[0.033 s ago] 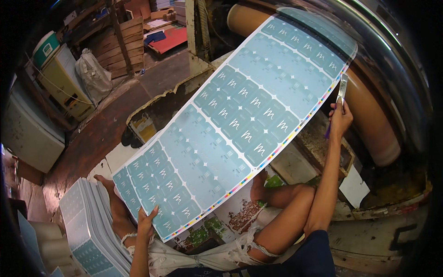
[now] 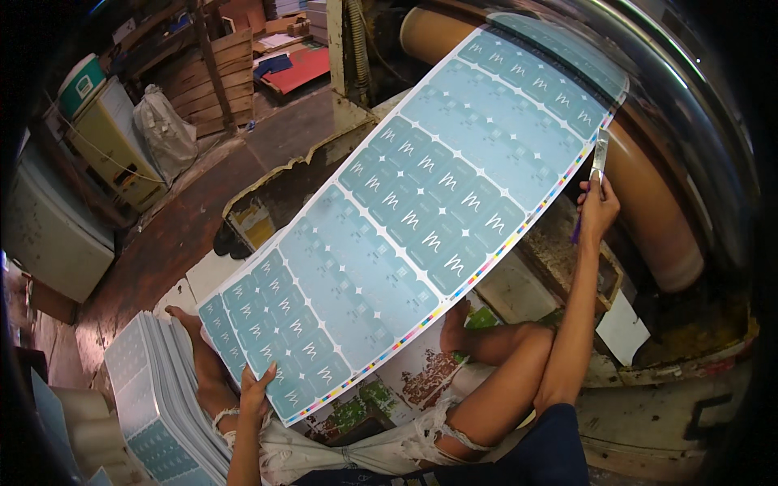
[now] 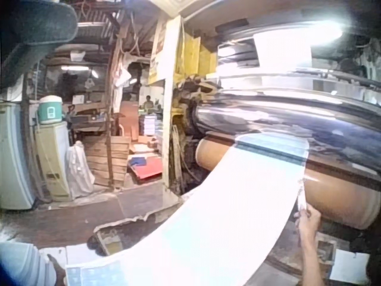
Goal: The person cuts sheets of printed paper from a roll on a machine using a handheld blade, then stacks the cut sheets to the side.
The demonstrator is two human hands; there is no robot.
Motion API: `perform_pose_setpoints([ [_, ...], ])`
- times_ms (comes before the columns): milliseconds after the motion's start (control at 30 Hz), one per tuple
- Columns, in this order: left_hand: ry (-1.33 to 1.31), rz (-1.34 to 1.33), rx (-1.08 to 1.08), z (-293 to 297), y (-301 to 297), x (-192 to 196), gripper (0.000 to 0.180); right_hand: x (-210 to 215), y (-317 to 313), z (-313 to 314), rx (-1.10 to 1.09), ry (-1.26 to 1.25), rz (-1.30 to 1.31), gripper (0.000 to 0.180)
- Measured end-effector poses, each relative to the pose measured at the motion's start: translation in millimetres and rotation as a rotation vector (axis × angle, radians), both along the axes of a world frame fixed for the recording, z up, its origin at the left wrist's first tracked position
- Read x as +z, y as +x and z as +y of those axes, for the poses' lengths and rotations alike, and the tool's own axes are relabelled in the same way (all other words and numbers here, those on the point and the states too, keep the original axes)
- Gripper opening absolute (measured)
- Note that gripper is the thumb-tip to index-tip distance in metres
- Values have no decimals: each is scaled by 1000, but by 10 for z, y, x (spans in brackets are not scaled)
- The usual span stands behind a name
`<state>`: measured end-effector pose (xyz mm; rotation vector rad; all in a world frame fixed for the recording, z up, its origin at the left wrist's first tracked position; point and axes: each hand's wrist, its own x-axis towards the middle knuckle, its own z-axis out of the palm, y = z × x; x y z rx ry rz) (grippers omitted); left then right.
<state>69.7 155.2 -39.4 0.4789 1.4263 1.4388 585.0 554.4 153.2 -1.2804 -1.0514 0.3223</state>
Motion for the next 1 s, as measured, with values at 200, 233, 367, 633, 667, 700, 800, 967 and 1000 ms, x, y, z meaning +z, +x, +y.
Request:
perform_pose_setpoints([
  [200,-9,-39,-27,-591,-478,-206,44,-272,-55,-441,83,-60,-25,30],
  [233,-21,-44,-15,-670,-555,-254,44,-349,15,-482,141,-72,-77,30],
  [367,-56,-28,0,-996,-847,-321,44,-419,-294,-868,230,-265,-70,26],
  [633,-86,-95,153,-1310,-913,-239,44,64,-680,-971,10,193,-959,41],
  [667,-83,-91,191,-1331,-867,-133,44,29,-573,-872,10,189,-955,41],
  [700,-79,-88,231,-1358,-828,-68,44,-43,-437,-759,132,172,-1034,45],
  [800,-69,-4,184,-1527,-894,-89,41,-121,-236,-598,228,192,-1233,52],
  [967,-35,87,271,-1818,-1211,-582,42,-572,-179,-556,437,138,-1010,46],
  [1000,-26,95,270,-1843,-1249,-648,43,-523,-211,-616,435,131,-1016,46],
])
